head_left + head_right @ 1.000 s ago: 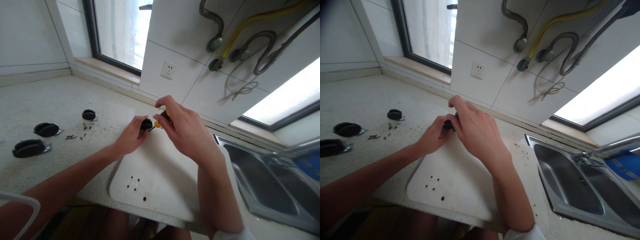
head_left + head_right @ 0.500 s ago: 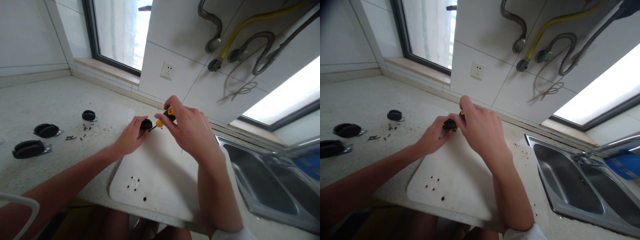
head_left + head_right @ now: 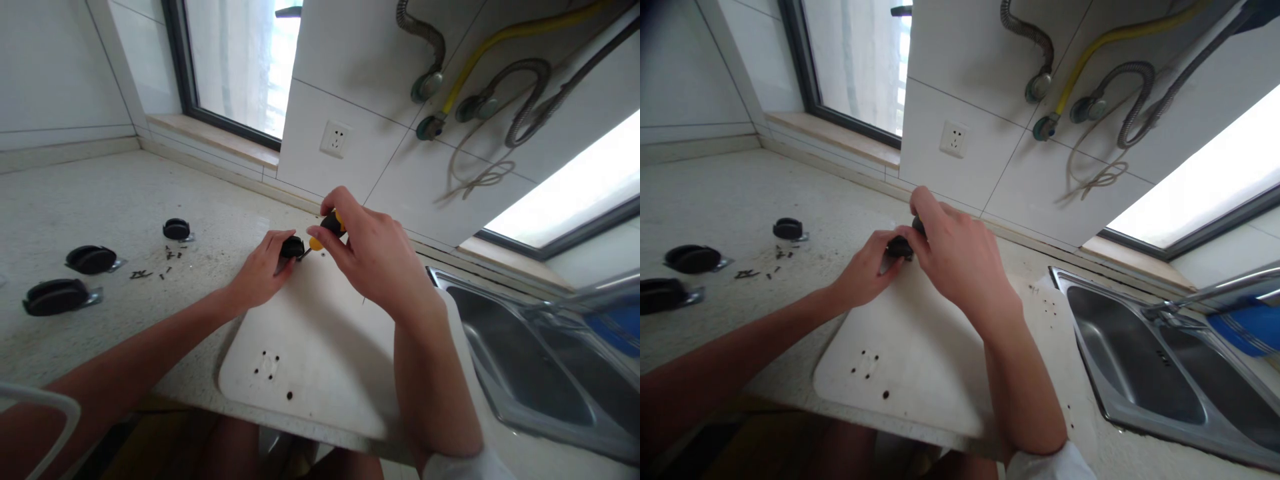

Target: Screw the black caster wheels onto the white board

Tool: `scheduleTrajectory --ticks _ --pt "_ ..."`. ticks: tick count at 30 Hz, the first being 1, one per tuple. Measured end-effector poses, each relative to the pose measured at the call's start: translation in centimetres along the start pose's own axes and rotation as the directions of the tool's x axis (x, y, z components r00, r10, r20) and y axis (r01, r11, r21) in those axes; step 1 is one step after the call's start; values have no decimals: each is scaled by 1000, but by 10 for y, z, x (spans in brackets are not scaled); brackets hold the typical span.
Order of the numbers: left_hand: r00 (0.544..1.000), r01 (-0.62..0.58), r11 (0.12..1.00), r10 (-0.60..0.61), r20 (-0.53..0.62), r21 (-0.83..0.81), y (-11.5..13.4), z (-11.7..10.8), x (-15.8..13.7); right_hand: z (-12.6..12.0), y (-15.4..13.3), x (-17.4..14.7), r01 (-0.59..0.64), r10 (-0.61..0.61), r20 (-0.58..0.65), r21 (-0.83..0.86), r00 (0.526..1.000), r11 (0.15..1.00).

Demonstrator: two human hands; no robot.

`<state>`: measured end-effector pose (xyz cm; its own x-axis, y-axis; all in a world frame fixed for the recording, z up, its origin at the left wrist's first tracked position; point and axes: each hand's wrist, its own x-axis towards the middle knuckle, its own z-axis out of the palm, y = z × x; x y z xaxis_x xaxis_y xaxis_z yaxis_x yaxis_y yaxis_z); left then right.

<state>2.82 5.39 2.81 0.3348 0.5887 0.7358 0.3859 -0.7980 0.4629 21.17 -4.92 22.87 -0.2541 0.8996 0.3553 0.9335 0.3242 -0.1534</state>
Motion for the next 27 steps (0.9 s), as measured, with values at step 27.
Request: scheduleTrajectory --ticks 27 --pt "1000 -4 1000 4 6 22 2 -2 1 2 17 7 -199 192 -110 -60 975 978"
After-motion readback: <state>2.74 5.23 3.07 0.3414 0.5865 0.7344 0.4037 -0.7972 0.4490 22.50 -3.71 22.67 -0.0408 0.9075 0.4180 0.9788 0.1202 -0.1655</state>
